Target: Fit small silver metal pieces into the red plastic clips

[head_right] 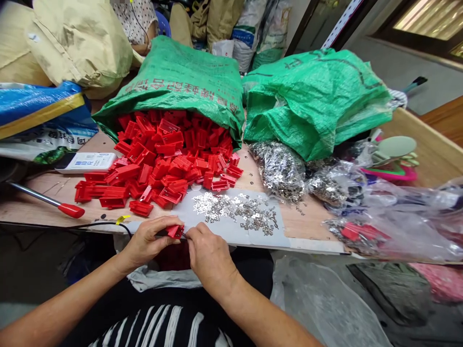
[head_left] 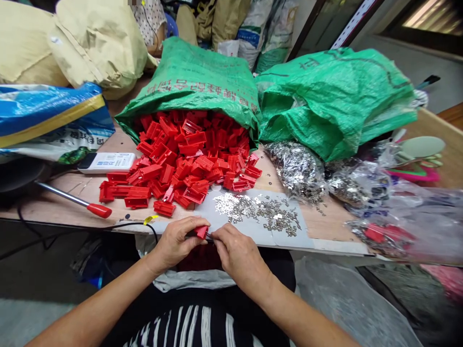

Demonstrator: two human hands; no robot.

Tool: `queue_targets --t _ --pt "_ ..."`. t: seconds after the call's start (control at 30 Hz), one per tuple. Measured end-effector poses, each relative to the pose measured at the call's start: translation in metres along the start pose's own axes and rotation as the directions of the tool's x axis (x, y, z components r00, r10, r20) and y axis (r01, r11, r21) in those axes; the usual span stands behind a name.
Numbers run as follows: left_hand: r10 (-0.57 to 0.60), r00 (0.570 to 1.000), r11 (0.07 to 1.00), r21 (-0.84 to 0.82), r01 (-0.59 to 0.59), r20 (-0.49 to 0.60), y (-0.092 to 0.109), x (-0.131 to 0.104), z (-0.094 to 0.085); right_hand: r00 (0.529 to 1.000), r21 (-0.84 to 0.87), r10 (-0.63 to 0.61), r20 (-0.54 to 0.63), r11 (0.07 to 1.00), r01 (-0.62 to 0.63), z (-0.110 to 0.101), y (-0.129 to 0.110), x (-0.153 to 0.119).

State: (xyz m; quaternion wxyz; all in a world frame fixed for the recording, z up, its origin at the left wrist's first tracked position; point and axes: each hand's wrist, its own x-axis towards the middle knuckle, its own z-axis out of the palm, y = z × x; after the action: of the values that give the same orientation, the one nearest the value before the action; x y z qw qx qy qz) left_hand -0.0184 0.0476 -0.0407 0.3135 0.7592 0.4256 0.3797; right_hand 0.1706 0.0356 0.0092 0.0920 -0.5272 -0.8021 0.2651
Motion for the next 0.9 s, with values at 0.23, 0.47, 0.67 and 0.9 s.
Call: queue_targets --t 0.23,0.47,0.67,0.9 --pt "-0.083 0.997 0.996 -0.036 0.083 -0.004 0.003 0.001 0.001 0.999 -0.127 0.041 0.021 0.991 -0.038 -0.003 -0.007 0.004" --pt "-0.209 0.978 0.965 -0.163 0.204 -0.015 0.009 0.004 -0.003 0.990 0.106 -0.054 -0.133 0.992 0.068 -0.001 0.013 -0.013" --pt "-0.388 0.921 0.670 -0.689 0.277 -0.007 0.032 0.000 0.002 0.997 0.257 -0.060 -0.040 0.964 0.068 -0.008 0.011 -0.027" --pt "-0.497 0.817 -0.010 -0.943 0.332 0.292 0.056 -0.013 0.004 0.989 0.271 -0.142 -0.037 0.951 0.147 -0.010 -0.006 -0.027"
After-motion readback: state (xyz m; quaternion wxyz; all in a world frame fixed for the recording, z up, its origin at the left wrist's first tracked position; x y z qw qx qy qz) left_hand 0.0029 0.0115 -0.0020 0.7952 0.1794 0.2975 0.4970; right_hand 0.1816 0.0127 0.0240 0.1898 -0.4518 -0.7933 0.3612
